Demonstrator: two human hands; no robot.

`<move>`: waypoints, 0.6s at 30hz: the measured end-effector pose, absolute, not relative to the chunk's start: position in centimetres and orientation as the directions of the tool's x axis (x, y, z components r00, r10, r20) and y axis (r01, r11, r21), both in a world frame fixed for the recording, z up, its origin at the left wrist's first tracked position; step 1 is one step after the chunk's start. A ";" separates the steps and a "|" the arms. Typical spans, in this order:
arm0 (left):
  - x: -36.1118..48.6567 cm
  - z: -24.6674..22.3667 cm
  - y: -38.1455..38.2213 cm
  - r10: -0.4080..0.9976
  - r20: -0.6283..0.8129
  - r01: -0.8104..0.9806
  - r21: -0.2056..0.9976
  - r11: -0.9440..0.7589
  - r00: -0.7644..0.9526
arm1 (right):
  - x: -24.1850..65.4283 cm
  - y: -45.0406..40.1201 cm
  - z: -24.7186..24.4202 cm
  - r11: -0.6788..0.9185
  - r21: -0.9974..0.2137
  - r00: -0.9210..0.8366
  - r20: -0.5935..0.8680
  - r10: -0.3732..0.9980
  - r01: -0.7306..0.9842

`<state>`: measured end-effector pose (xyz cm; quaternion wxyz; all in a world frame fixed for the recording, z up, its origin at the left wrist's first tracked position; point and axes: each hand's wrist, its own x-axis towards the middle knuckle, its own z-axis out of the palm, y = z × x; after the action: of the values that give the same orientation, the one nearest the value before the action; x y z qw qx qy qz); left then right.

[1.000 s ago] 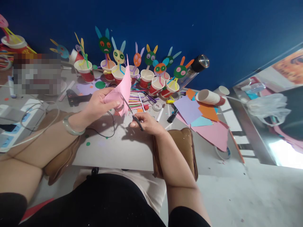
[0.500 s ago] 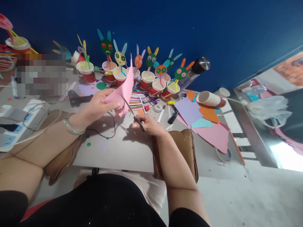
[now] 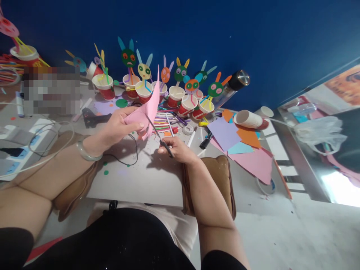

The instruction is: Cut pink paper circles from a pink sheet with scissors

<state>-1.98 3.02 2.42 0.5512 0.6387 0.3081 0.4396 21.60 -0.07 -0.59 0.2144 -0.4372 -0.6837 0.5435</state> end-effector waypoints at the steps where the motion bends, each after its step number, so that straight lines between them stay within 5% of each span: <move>1: -2.0 2.4 3.0 0.879 0.224 -0.086 0.974 -0.207 0.421 | 21.6 -0.1 -0.6 0.028 -0.929 -0.526 -0.184 0.830 0.369; 18: -1.9 2.1 3.3 0.897 0.253 -0.018 0.964 -0.265 0.362 | 21.5 0.0 -0.8 0.044 -0.926 -0.523 -0.172 0.835 0.375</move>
<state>-1.92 3.29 2.13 0.5044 0.6533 0.3363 0.4535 21.52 -0.04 -0.76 0.2149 -0.4384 -0.6897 0.5348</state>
